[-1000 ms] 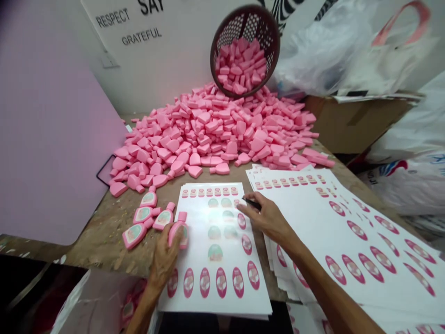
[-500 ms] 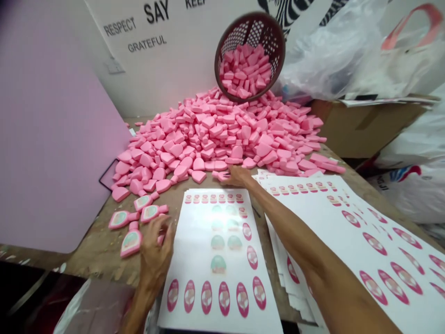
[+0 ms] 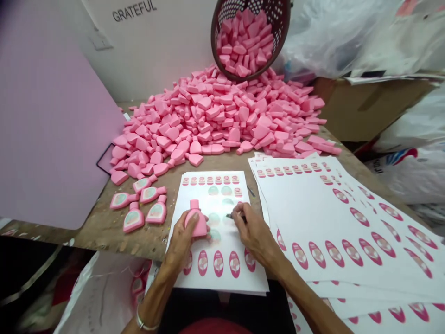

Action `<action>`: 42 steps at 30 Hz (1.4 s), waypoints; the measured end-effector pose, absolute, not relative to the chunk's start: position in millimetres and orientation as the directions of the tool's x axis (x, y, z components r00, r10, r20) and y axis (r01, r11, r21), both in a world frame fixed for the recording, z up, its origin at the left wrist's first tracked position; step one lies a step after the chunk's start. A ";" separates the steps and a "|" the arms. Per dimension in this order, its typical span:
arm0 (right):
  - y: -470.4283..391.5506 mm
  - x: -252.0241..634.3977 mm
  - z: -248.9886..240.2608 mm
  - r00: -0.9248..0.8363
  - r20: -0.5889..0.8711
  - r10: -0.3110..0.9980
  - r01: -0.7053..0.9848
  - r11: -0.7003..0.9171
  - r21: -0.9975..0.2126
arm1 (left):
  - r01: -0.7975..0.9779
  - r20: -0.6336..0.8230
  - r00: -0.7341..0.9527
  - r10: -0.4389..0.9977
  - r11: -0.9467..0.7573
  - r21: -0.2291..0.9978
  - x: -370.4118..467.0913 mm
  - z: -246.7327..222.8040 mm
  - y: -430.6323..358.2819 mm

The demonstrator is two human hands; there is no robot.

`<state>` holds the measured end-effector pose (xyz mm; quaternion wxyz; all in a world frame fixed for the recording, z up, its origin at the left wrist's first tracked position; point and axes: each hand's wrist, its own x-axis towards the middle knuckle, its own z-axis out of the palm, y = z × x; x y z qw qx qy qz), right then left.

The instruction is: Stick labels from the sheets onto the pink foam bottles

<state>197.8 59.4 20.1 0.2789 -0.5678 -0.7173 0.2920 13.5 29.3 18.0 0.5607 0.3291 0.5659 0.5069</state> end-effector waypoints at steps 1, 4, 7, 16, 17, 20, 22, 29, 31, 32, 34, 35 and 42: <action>54.4 199.2 14.6 -0.220 0.135 0.966 0.688 0.251 -0.681 | -0.184 -0.322 -0.123 0.939 0.297 0.937 10.0 16.9 23.4; 40.1 194.6 -3.9 -0.304 0.319 0.898 0.754 0.431 -0.495 | -0.103 -0.363 -0.073 0.929 0.355 0.929 5.8 11.8 8.4; 32.9 185.1 -17.8 -0.303 0.404 0.863 0.787 0.466 -0.406 | -0.052 -0.348 -0.086 0.933 0.345 0.937 8.5 5.9 1.6; 31.3 181.0 -27.0 -0.338 0.347 0.875 0.802 0.460 -0.380 | 0.004 -0.301 -0.138 0.944 0.304 0.953 14.0 5.7 1.8; 31.3 181.4 -26.5 -0.335 0.338 0.879 0.793 0.457 -0.403 | 0.005 -0.304 -0.143 0.942 0.308 0.951 14.3 6.6 1.7; 32.7 181.8 -23.3 -0.323 0.323 0.890 0.766 0.446 -0.462 | 0.005 -0.307 -0.147 0.940 0.311 0.950 15.3 8.5 1.6; 34.0 181.6 -20.4 -0.321 0.307 0.896 0.742 0.439 -0.506 | 0.006 -0.307 -0.151 0.940 0.312 0.950 15.7 8.7 1.6; 32.8 181.8 -22.6 -0.292 0.362 0.885 0.766 0.443 -0.466 | 0.000 -0.297 -0.138 0.945 0.300 0.954 14.9 6.5 1.3; 31.8 181.1 -25.4 -0.313 0.359 0.879 0.801 0.448 -0.398 | 0.016 -0.297 -0.141 0.945 0.302 0.953 14.8 6.2 1.4; 31.7 180.4 -26.4 -0.324 0.354 0.877 0.805 0.452 -0.383 | 0.026 -0.295 -0.146 0.944 0.301 0.953 14.7 5.9 1.4; 32.2 178.7 -27.1 -0.326 0.345 0.880 0.798 0.452 -0.398 | 0.040 -0.291 -0.154 0.944 0.301 0.953 14.6 4.8 1.4; 32.7 177.9 -26.8 -0.316 0.339 0.886 0.790 0.443 -0.424 | 0.042 -0.289 -0.155 0.945 0.298 0.954 14.4 4.1 1.3; 37.8 186.4 -4.7 -0.189 0.114 0.975 0.570 0.204 -0.796 | -0.055 -0.304 -0.132 0.943 0.300 0.952 10.7 7.2 1.4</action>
